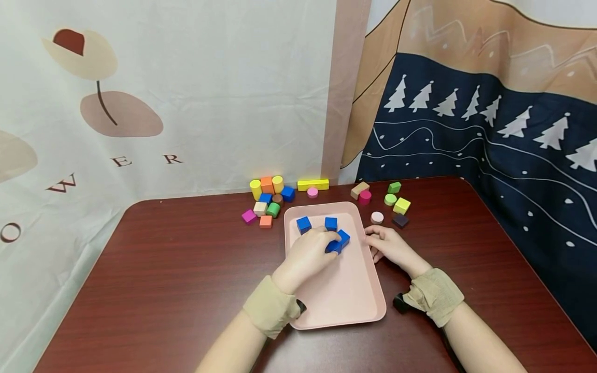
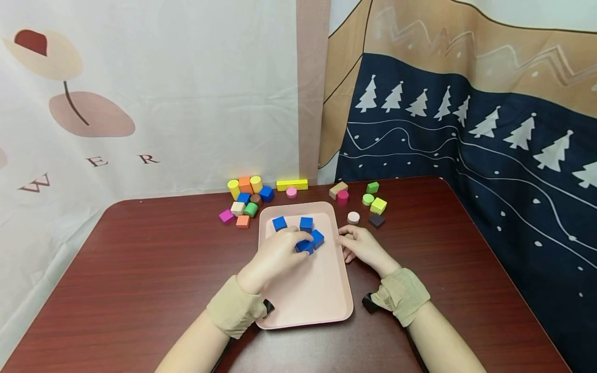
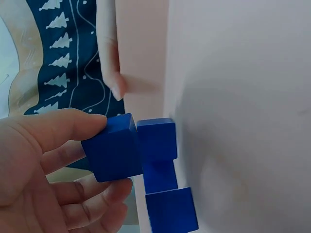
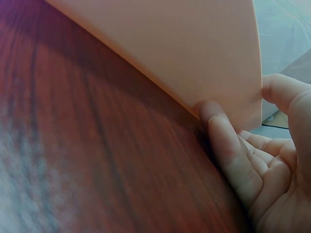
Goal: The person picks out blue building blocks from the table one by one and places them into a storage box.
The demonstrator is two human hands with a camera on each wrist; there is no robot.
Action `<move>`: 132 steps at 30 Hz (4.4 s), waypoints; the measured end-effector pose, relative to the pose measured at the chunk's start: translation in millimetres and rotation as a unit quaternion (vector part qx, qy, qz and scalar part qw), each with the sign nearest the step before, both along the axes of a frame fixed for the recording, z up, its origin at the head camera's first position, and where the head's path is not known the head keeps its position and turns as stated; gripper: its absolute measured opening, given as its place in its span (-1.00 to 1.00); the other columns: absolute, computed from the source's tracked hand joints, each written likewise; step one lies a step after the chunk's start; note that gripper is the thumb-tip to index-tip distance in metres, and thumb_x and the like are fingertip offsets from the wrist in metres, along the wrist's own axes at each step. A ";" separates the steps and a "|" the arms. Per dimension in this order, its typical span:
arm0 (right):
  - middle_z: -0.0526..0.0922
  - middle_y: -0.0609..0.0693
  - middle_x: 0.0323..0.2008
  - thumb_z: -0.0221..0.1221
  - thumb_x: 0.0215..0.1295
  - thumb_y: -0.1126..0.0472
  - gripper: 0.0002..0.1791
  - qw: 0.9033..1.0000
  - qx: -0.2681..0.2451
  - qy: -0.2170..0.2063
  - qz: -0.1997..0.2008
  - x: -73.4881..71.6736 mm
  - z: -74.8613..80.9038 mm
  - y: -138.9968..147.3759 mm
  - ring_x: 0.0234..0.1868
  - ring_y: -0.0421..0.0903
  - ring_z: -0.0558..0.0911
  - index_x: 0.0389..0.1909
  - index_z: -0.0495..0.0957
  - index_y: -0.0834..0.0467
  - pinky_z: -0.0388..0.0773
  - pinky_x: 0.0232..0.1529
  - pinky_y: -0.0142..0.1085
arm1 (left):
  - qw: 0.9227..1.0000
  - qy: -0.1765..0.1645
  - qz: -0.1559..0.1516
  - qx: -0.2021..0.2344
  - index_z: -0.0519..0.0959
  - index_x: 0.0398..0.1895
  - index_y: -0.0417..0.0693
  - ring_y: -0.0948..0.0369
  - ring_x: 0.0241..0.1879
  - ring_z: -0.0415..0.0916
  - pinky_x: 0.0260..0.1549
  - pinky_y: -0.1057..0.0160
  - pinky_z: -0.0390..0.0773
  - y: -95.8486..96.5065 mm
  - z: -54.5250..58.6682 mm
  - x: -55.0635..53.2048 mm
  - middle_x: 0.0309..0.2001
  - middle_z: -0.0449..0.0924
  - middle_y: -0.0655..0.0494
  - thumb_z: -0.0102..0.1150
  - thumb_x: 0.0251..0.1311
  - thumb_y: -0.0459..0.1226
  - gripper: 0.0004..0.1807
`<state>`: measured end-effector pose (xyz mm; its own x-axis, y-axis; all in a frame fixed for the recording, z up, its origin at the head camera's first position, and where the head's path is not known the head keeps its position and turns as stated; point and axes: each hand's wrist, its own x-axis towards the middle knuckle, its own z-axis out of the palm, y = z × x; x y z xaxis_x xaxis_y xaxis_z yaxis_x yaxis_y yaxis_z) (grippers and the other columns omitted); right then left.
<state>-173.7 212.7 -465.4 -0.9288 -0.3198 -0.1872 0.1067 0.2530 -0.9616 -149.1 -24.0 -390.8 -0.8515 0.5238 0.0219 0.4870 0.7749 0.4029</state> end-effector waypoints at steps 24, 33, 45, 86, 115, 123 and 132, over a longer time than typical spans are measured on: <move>0.64 0.09 -0.44 0.09 0.39 0.18 -0.51 1.000 0.009 0.000 -0.002 0.5 0.3 -0.8 -0.58 -0.14 0.60 0.15 0.34 0.49 0.61 -0.52 -0.29 | 0.999 0.016 -0.008 -0.051 0.67 -0.09 -0.06 0.18 -0.24 0.54 -0.17 0.23 0.56 5.6 -13.0 -0.6 -0.21 0.64 0.05 0.31 0.14 -0.23 -0.74; 0.65 0.08 -0.42 0.08 0.40 0.18 -0.51 1.000 0.008 -0.004 -0.005 -0.6 -0.5 -0.3 -0.57 -0.12 0.61 0.16 0.33 0.48 0.61 -0.52 -0.28 | 0.997 0.040 -0.018 -0.065 0.68 -0.15 -0.04 0.19 -0.31 0.53 -0.25 0.24 0.55 6.9 -15.8 -0.1 -0.30 0.63 0.10 0.33 0.12 -0.25 -0.79; 0.64 0.09 -0.44 0.08 0.40 0.20 -0.53 1.000 0.007 0.000 -0.004 -0.2 -0.1 -0.5 -0.58 -0.12 0.60 0.15 0.34 0.48 0.61 -0.53 -0.28 | 0.993 0.067 -0.033 -0.094 0.69 -0.19 -0.02 0.17 -0.34 0.51 -0.28 0.22 0.54 8.9 -18.9 2.3 -0.34 0.61 0.10 0.33 0.13 -0.25 -0.82; 0.64 0.10 -0.44 0.09 0.39 0.19 -0.53 1.000 0.003 0.008 0.001 -0.4 -1.7 -0.7 -0.58 -0.14 0.60 0.12 0.35 0.49 0.61 -0.54 -0.28 | 0.993 0.065 -0.022 -0.098 0.66 -0.10 -0.05 0.17 -0.32 0.47 -0.27 0.23 0.52 7.9 -1.8 7.5 -0.28 0.59 0.06 0.35 0.11 -0.22 -0.73; 0.64 0.08 -0.43 0.07 0.41 0.19 -0.53 1.000 0.000 0.005 0.000 -1.4 -1.3 -1.1 -0.58 -0.12 0.59 0.14 0.34 0.49 0.61 -0.53 -0.26 | 0.994 0.086 0.066 -0.012 0.67 -0.18 -0.14 0.17 -0.36 0.53 -0.39 0.28 0.59 -36.4 37.3 -15.0 -0.29 0.66 0.05 0.26 0.18 -0.28 -0.83; 0.64 0.07 -0.43 0.09 0.40 0.18 -0.52 1.000 0.003 0.004 -0.003 -0.9 -0.8 -1.6 -0.57 -0.12 0.59 0.14 0.35 0.48 0.61 -0.53 -0.26 | 0.983 0.132 0.129 0.028 0.67 -0.18 -0.16 0.17 -0.51 0.48 -0.53 0.27 0.51 -57.5 35.8 -32.6 -0.41 0.63 0.04 0.22 0.19 -0.27 -0.81; 0.64 0.09 -0.44 0.10 0.39 0.18 -0.52 1.000 0.003 0.004 -0.006 0.4 -0.4 -1.4 -0.58 -0.13 0.59 0.13 0.36 0.48 0.61 -0.53 -0.26 | 0.974 0.122 0.186 0.037 0.66 -0.18 -0.18 0.06 -0.32 0.57 -0.37 0.09 0.60 -78.4 35.3 -50.5 -0.24 0.66 -0.02 0.19 0.19 -0.28 -0.81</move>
<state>-173.3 211.3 -465.7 -0.9339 -0.3078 -0.1818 0.1022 0.2574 -0.9609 -199.6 -102.4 -355.5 -0.9467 0.1697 0.2736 0.2669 0.8889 0.3724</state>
